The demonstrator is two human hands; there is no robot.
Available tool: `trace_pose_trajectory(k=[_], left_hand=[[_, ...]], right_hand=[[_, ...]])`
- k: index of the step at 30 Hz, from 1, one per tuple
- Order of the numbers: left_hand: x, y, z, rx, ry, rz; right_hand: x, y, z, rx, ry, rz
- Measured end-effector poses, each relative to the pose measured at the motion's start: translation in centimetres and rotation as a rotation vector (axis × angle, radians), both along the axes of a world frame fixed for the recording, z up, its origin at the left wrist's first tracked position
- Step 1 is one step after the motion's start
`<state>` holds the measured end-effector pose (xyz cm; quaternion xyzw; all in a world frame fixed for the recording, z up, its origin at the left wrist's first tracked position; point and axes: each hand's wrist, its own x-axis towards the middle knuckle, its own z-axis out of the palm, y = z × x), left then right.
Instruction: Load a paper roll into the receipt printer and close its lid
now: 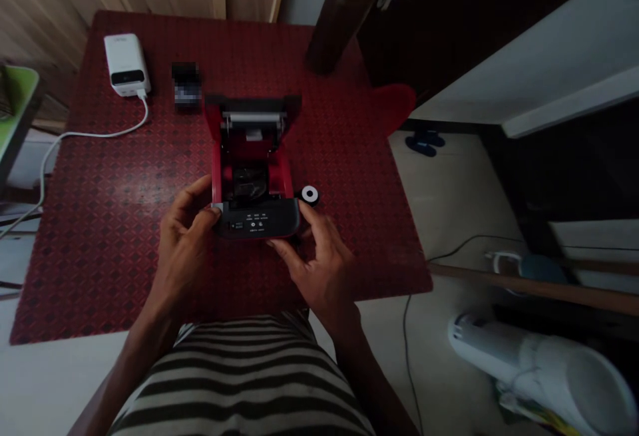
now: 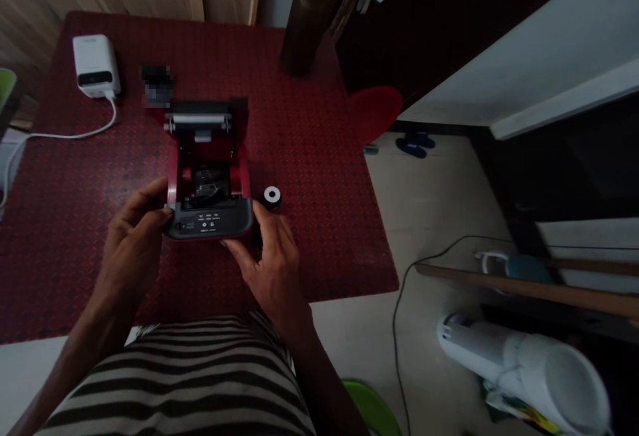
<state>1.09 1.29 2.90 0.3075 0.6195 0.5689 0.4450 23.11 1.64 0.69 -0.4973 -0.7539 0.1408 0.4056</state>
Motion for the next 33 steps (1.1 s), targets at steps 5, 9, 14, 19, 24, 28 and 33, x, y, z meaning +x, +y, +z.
trace_pose_trajectory(k=[5,9,14,19,24,28,33], left_hand=[[-0.2,-0.5,-0.4,0.054,0.027,-0.038],[-0.7,-1.0,-0.5,0.112,0.176,-0.092],[-2.0,-0.3,-2.8,0.285,0.474,-0.263],[-2.6,0.5,-5.4,0.417,0.598,-0.294],[-2.3,0.4,-5.7,0.412,0.621,-0.286],[-2.2,0.4,-5.4,0.419,0.581,-0.283],[-2.1,0.4,-5.7,0.435,0.578,-0.265]], right_hand=[[1.1,0.3,1.1,-0.021,-0.002,0.048],[2.2,2.3,4.0,0.003,-0.047,0.062],[-0.7,8.0,6.2,0.005,-0.201,0.288],[-5.5,12.2,6.9,-0.181,-0.564,0.454],[-7.6,12.6,7.5,-0.199,-0.737,0.415],[-7.8,12.5,7.5,-0.205,-0.783,0.399],[-8.0,12.8,7.4,-0.227,-0.778,0.407]])
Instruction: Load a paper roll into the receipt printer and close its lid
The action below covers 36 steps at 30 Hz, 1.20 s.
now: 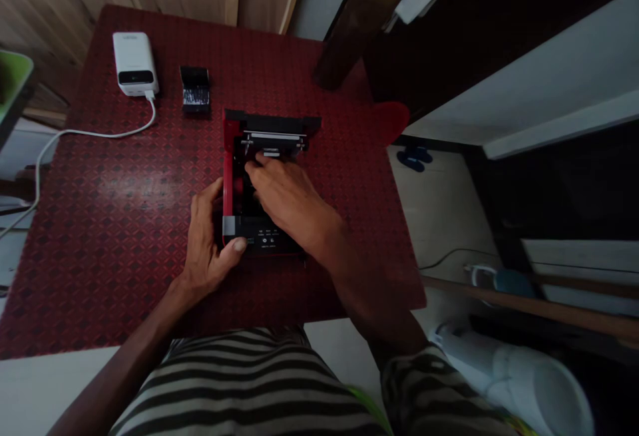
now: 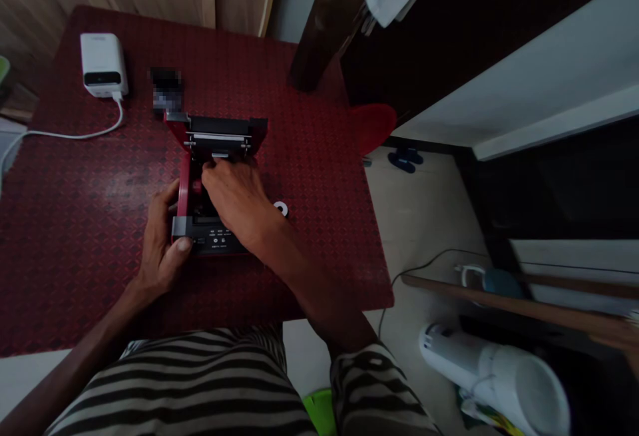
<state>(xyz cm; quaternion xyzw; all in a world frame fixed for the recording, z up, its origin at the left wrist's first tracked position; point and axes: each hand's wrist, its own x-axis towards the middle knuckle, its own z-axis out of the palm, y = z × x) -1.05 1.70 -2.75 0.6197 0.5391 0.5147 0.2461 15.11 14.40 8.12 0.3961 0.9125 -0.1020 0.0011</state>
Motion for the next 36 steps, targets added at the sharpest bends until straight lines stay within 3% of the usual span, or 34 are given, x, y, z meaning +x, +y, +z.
trace_pose_trajectory(k=[6,14,19,22,25,28,30,33,36], left_hand=[[-0.2,0.0,-0.3,0.031,0.014,-0.011],[0.1,0.1,0.1,-0.044,-0.01,0.024],[0.2,-0.2,0.4,-0.044,-0.034,-0.003],[0.2,-0.2,0.3,-0.019,-0.01,0.011],[0.2,-0.1,0.1,0.002,0.012,0.028],[0.2,0.0,0.1,-0.007,0.012,0.041],[0.2,0.0,0.1,-0.002,0.002,0.046],[0.0,0.1,0.1,0.008,0.004,0.035],[0.0,0.0,0.2,-0.003,0.025,0.027]], right_hand=[[-0.2,-0.1,0.5,-0.017,-0.032,-0.054],[1.4,-1.3,0.2,0.069,0.157,-0.064],[5.6,-3.7,2.5,0.188,0.482,-0.124],[9.4,-2.6,2.7,0.237,0.658,-0.237],[12.5,1.7,-0.4,0.311,0.818,-0.412],[13.3,7.2,-5.7,0.338,0.976,-0.564],[12.7,9.8,-8.9,0.262,1.008,-0.641],[11.0,10.9,-11.8,0.133,0.985,-0.682],[9.9,10.2,-13.0,0.052,0.94,-0.68]])
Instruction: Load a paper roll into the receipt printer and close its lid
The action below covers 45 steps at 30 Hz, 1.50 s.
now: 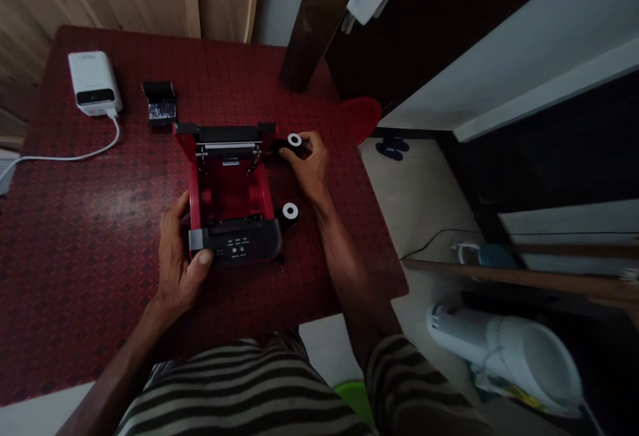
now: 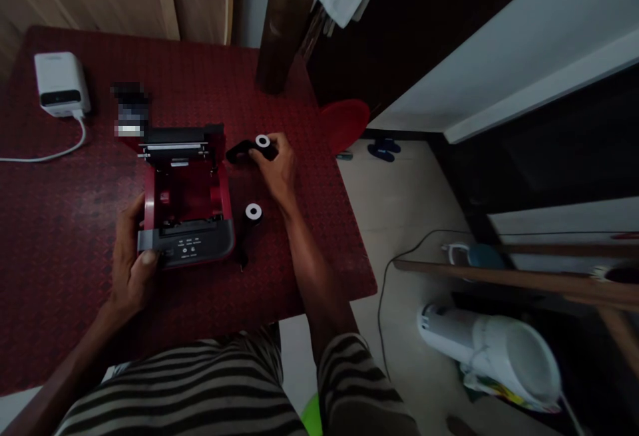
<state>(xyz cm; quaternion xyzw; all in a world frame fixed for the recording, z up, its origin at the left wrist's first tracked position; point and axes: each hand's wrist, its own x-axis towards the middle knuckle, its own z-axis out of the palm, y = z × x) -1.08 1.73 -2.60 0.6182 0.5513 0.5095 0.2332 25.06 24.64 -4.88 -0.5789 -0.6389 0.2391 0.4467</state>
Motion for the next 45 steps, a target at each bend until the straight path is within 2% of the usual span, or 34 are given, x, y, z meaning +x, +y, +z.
trace_pose_trajectory(k=[4,8,10,12,14,17,19,23,25,28,31,33,35,37,40,45], left_hand=[[0.0,0.1,-0.2,0.051,0.035,-0.008],[-0.1,0.2,-0.4,0.08,0.046,-0.011],[-0.1,0.1,-0.3,0.065,0.038,-0.006],[0.0,0.0,-0.2,0.039,0.021,-0.001],[0.0,-0.1,-0.2,0.022,0.011,0.004],[0.1,-0.1,-0.2,0.046,0.021,0.002],[0.0,0.0,-0.3,0.058,0.024,-0.006],[-0.1,0.0,-0.7,0.067,0.057,-0.004],[-0.1,0.0,-0.9,0.084,0.078,-0.001],[0.0,-0.2,-1.0,0.08,0.081,-0.011],[-0.1,-0.3,-1.0,0.073,0.069,-0.019],[-0.2,-0.3,-0.9,0.055,0.062,-0.031],[-0.2,-0.4,-0.7,0.026,0.052,-0.047],[-0.3,-0.4,-0.7,0.013,0.044,-0.055],[-0.2,-0.4,-0.7,0.035,0.051,-0.064],[0.0,-0.4,-0.7,0.043,0.043,-0.073]], right_hand=[[0.0,-0.3,-0.4,-0.054,-0.007,0.049],[1.5,-1.1,0.1,-0.102,0.051,0.095],[3.0,-3.0,0.7,-0.115,0.097,0.056],[4.7,-6.1,1.4,-0.135,0.13,0.025],[6.0,-9.7,2.0,-0.228,0.139,0.086],[5.8,-13.9,2.4,-0.287,0.127,0.163],[4.6,-15.2,2.1,-0.26,0.119,0.194],[2.3,-14.9,1.4,-0.195,0.112,0.21],[2.4,-14.6,2.1,-0.182,0.112,0.207],[3.4,-14.7,5.9,-0.131,0.094,0.218],[3.3,-14.9,11.6,0.019,-0.077,0.41],[1.7,-14.7,14.7,0.105,-0.242,0.546],[-0.8,-14.2,16.2,0.121,-0.44,0.646],[-3.6,-13.6,16.3,0.093,-0.648,0.697],[-6.9,-12.7,15.4,0.014,-0.891,0.717],[-8.9,-11.5,15.2,-0.148,-1.029,0.725]])
